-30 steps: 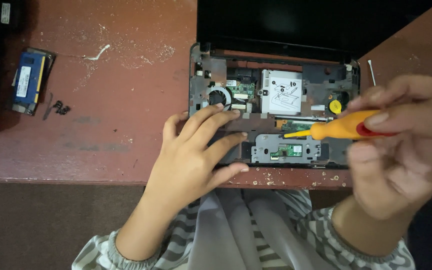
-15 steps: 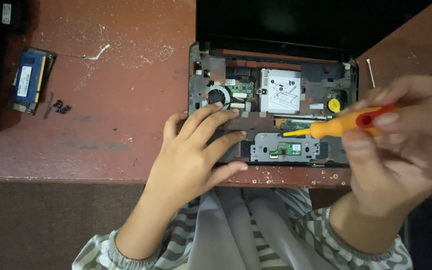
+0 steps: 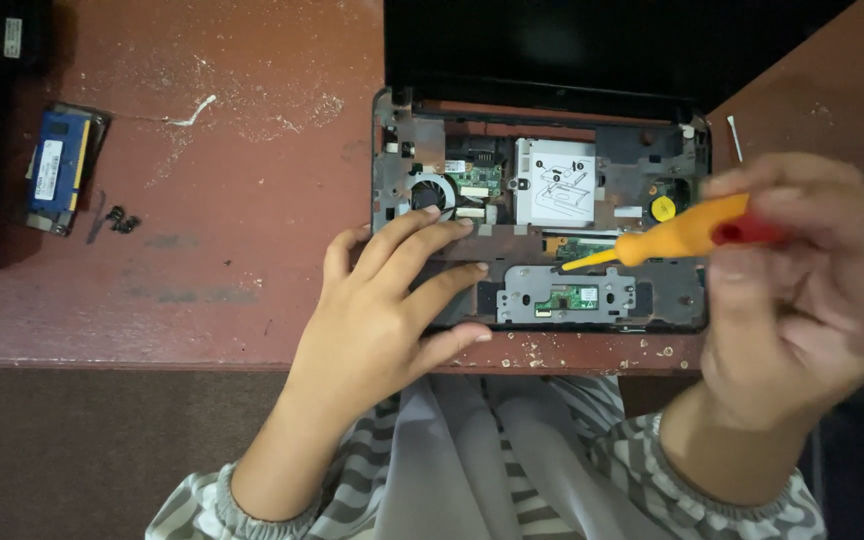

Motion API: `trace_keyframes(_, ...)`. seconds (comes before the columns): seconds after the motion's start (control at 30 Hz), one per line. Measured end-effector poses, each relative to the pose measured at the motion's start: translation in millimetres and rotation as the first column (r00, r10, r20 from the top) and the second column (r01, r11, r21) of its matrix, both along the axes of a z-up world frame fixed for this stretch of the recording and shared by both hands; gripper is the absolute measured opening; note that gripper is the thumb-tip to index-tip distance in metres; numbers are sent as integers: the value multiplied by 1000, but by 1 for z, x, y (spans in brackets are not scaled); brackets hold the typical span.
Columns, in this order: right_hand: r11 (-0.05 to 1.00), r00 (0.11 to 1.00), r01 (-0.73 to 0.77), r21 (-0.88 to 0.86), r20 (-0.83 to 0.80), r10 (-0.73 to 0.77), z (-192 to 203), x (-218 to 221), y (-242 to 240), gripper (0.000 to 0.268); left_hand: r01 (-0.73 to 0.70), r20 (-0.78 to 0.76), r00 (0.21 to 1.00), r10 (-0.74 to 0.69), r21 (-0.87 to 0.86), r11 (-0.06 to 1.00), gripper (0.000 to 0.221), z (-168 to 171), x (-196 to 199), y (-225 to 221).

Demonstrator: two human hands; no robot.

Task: Disassembling or assembling internal components of a laptop using a screwdriver.

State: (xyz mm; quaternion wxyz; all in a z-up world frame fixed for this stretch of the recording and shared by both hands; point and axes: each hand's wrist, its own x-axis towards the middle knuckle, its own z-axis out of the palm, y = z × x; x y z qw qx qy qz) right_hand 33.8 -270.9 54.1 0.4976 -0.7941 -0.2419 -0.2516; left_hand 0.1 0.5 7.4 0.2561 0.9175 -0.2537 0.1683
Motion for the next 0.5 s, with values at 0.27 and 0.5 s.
trace_keyframes(0.27,996,996,-88,-9,5,88,3,2,2,35,-2,6,1000,2,-10,1000,45,-1,0,0)
trace_keyframes(0.5,998,998,-29,-51,61,32,2,0,7,28,-4,7,1000,4,3,1000,45,-1,0,0)
